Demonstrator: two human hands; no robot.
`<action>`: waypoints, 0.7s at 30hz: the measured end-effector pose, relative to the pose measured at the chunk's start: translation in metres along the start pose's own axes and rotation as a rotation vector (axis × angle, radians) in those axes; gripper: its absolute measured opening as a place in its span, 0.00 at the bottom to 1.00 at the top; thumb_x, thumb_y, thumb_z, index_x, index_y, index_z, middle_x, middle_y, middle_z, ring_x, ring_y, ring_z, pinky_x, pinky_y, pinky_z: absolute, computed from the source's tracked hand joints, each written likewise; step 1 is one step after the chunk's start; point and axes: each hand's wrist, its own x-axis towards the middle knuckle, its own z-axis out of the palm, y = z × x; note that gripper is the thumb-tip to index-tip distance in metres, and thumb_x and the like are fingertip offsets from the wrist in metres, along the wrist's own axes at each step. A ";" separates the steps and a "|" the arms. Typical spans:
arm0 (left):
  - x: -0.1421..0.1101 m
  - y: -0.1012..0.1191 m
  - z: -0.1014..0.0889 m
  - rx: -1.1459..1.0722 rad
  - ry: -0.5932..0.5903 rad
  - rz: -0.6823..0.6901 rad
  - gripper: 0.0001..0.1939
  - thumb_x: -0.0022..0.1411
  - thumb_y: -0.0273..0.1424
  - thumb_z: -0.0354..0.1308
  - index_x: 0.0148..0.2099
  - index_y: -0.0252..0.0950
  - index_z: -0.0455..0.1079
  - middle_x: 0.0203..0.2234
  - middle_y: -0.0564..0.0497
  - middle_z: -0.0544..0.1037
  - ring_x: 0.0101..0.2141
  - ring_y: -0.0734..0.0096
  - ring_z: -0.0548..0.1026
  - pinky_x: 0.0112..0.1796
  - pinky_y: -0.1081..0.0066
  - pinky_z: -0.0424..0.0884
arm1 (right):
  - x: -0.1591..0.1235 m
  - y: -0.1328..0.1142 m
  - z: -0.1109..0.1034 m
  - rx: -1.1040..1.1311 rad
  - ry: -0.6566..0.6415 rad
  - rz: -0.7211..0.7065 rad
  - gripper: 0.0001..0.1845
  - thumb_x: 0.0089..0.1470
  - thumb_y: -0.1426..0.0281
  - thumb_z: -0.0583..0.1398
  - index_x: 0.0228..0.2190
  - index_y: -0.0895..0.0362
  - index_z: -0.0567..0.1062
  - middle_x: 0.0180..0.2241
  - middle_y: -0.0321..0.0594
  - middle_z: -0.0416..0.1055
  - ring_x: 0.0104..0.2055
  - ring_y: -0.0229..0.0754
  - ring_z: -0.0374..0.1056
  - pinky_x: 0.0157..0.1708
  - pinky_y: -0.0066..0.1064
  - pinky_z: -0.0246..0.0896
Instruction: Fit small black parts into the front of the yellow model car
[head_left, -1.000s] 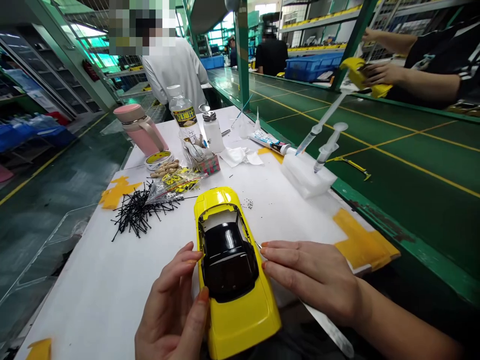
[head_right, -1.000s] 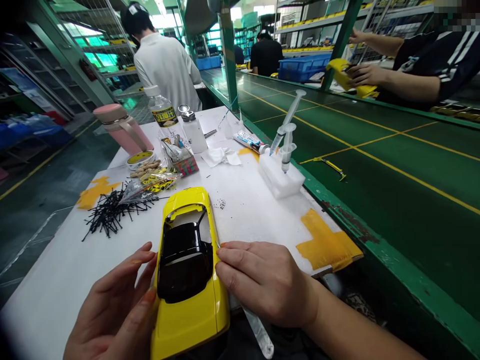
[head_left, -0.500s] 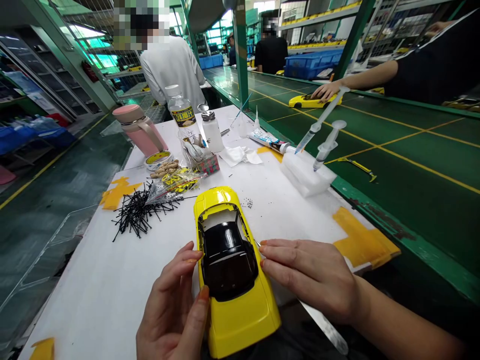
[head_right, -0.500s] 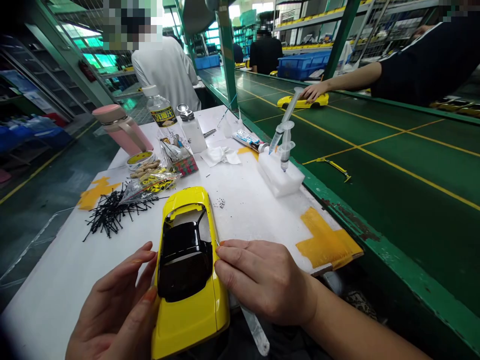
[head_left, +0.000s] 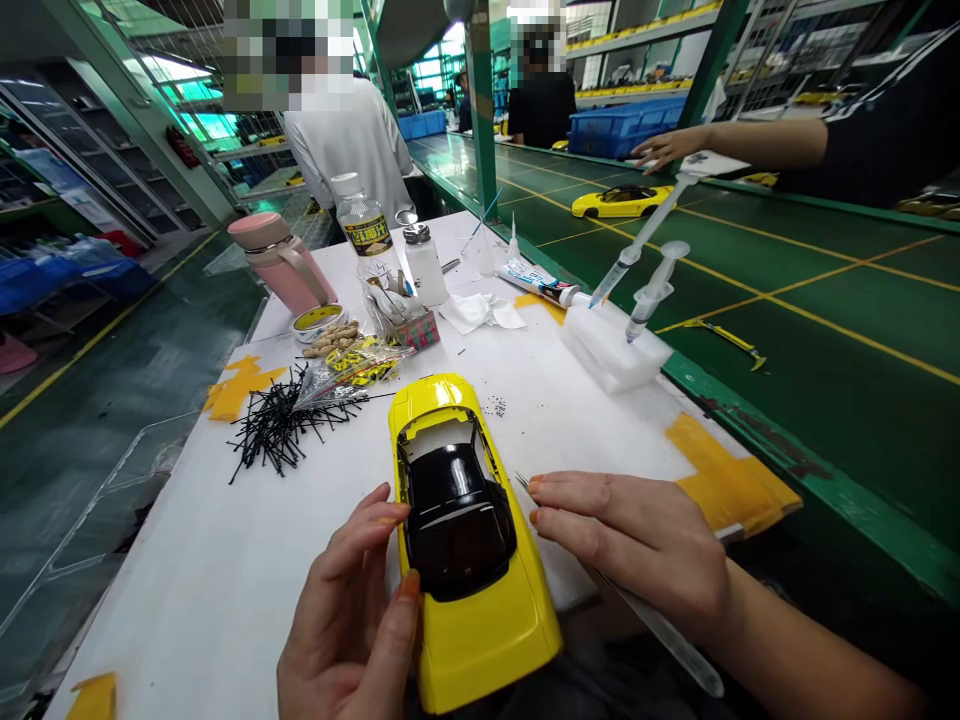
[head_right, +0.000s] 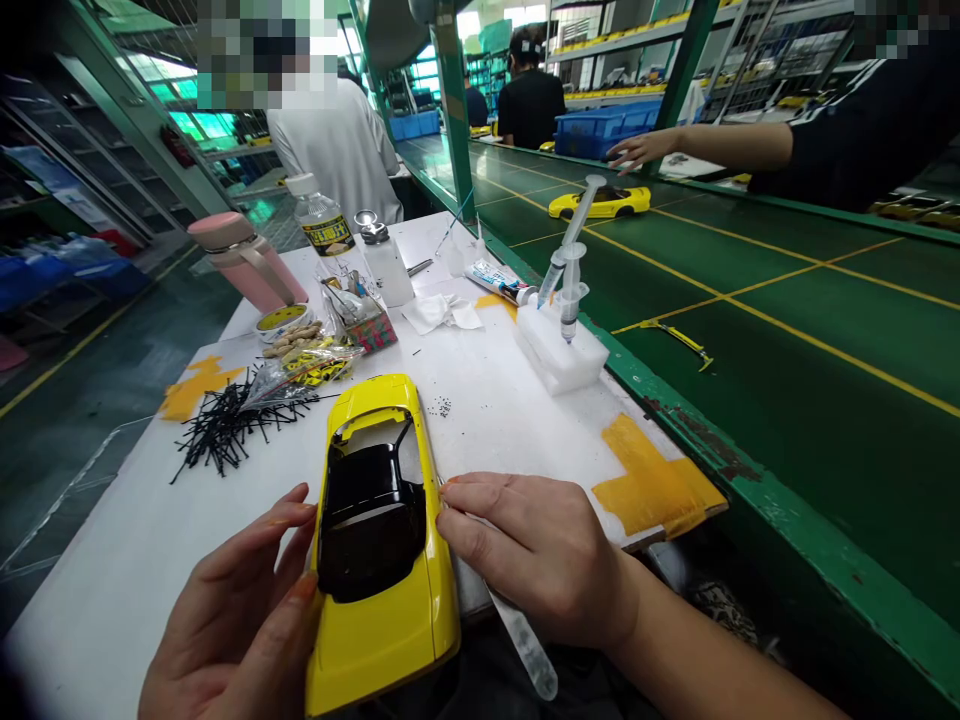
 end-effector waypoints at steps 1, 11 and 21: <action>0.000 0.000 0.000 -0.001 0.003 0.001 0.13 0.62 0.33 0.69 0.49 0.43 0.78 0.56 0.47 0.77 0.63 0.52 0.69 0.63 0.54 0.68 | 0.000 0.000 0.000 -0.002 -0.004 0.010 0.13 0.68 0.78 0.55 0.45 0.67 0.79 0.45 0.53 0.79 0.54 0.43 0.75 0.58 0.31 0.71; -0.001 0.002 0.001 0.008 0.011 -0.001 0.13 0.61 0.32 0.69 0.49 0.43 0.78 0.55 0.47 0.78 0.64 0.51 0.68 0.63 0.55 0.69 | 0.004 0.002 -0.003 0.029 -0.024 -0.011 0.13 0.69 0.76 0.55 0.44 0.66 0.79 0.45 0.52 0.80 0.51 0.42 0.76 0.49 0.28 0.74; -0.002 0.005 0.001 0.014 0.012 -0.002 0.13 0.61 0.33 0.69 0.49 0.43 0.78 0.55 0.47 0.78 0.64 0.52 0.68 0.62 0.56 0.70 | -0.001 0.003 0.002 0.067 -0.002 -0.006 0.13 0.70 0.76 0.54 0.47 0.65 0.78 0.47 0.52 0.79 0.54 0.42 0.75 0.52 0.29 0.73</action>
